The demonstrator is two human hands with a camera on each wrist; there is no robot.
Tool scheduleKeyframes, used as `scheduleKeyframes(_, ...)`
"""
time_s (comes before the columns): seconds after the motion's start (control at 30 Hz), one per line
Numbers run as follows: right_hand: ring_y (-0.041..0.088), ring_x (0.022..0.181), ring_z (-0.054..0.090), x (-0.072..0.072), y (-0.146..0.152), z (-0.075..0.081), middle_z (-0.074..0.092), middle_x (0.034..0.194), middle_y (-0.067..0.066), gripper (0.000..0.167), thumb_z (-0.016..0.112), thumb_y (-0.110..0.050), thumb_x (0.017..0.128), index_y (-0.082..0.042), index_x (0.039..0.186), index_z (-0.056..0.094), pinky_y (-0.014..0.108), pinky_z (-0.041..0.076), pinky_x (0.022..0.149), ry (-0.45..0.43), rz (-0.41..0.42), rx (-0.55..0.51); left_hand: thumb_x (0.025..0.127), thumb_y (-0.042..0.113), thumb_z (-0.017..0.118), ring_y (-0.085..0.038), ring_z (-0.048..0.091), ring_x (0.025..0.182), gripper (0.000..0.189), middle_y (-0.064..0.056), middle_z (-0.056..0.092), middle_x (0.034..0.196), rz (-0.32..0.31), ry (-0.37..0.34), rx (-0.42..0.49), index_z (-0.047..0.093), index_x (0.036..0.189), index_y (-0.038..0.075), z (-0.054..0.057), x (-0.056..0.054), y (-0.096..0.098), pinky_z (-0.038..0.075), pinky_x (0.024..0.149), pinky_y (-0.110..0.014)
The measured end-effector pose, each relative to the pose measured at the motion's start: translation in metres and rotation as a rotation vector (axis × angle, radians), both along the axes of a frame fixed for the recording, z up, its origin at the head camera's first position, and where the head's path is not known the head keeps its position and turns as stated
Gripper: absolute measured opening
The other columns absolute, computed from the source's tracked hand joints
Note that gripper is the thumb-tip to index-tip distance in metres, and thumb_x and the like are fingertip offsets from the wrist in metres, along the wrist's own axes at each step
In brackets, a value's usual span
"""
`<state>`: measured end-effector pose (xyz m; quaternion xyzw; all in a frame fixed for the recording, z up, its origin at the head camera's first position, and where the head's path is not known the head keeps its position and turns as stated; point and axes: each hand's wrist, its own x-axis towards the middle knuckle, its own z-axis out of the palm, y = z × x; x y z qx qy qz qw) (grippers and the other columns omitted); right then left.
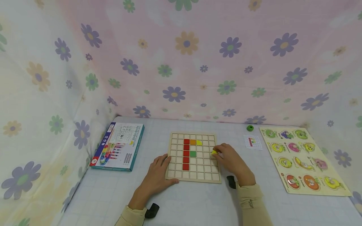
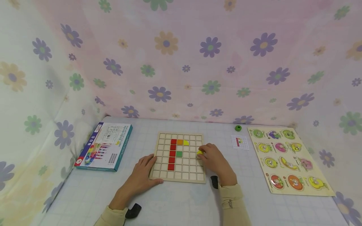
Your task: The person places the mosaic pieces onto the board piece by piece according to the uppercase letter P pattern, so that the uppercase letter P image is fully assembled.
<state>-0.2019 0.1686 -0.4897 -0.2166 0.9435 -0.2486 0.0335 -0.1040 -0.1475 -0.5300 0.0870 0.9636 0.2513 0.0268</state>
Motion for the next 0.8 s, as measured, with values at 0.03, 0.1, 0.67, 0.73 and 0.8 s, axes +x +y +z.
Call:
scheduleKeyframes(0.03, 0.027, 0.103, 0.061, 0.000, -0.002, 0.001, 0.066, 0.107, 0.010, 0.028, 0.069, -0.021, 0.098, -0.001, 0.117, 0.069, 0.048, 0.053, 0.092, 0.002, 0.011, 0.006, 0.079, 0.059, 0.081, -0.036, 0.034, 0.147, 0.101, -0.014, 0.036, 0.161, 0.000, 0.002, 0.000, 0.039, 0.156, 0.008, 0.000, 0.000, 0.000, 0.033, 0.117, -0.058)
scheduleKeyframes(0.1, 0.026, 0.103, 0.061, -0.001, -0.007, 0.003, 0.066, 0.106, 0.009, 0.028, 0.070, -0.020, 0.097, -0.002, 0.118, 0.069, 0.047, 0.053, 0.092, 0.005, 0.037, 0.016, 0.079, 0.059, 0.081, -0.036, 0.034, 0.147, 0.102, -0.014, 0.036, 0.161, 0.001, -0.001, 0.002, 0.039, 0.156, 0.008, 0.000, 0.000, 0.000, 0.033, 0.117, -0.058)
scheduleKeyframes(0.67, 0.019, 0.098, 0.057, -0.011, -0.031, 0.003, 0.064, 0.107, 0.005, 0.026, 0.073, -0.023, 0.096, -0.006, 0.115, 0.071, 0.039, 0.054, 0.090, 0.088, 0.208, 0.150, 0.078, 0.059, 0.082, -0.036, 0.034, 0.147, 0.102, -0.014, 0.036, 0.161, 0.002, -0.004, 0.006, 0.039, 0.156, 0.008, 0.001, 0.000, 0.001, 0.034, 0.116, -0.058)
scheduleKeyframes(0.73, 0.018, 0.099, 0.057, -0.011, -0.033, 0.002, 0.064, 0.107, 0.005, 0.025, 0.073, -0.023, 0.096, -0.006, 0.115, 0.071, 0.038, 0.055, 0.089, 0.089, 0.212, 0.161, 0.078, 0.058, 0.082, -0.036, 0.034, 0.147, 0.102, -0.014, 0.037, 0.161, 0.003, -0.003, 0.009, 0.039, 0.156, 0.008, 0.001, 0.000, 0.001, 0.034, 0.116, -0.058)
scheduleKeyframes(0.8, 0.018, 0.100, 0.058, -0.012, -0.034, 0.001, 0.064, 0.108, 0.005, 0.025, 0.072, -0.023, 0.096, -0.007, 0.115, 0.071, 0.038, 0.055, 0.089, 0.087, 0.220, 0.163, 0.078, 0.058, 0.082, -0.035, 0.034, 0.147, 0.102, -0.014, 0.036, 0.161, 0.004, -0.004, 0.010, 0.039, 0.156, 0.008, 0.001, 0.000, 0.001, 0.034, 0.116, -0.058)
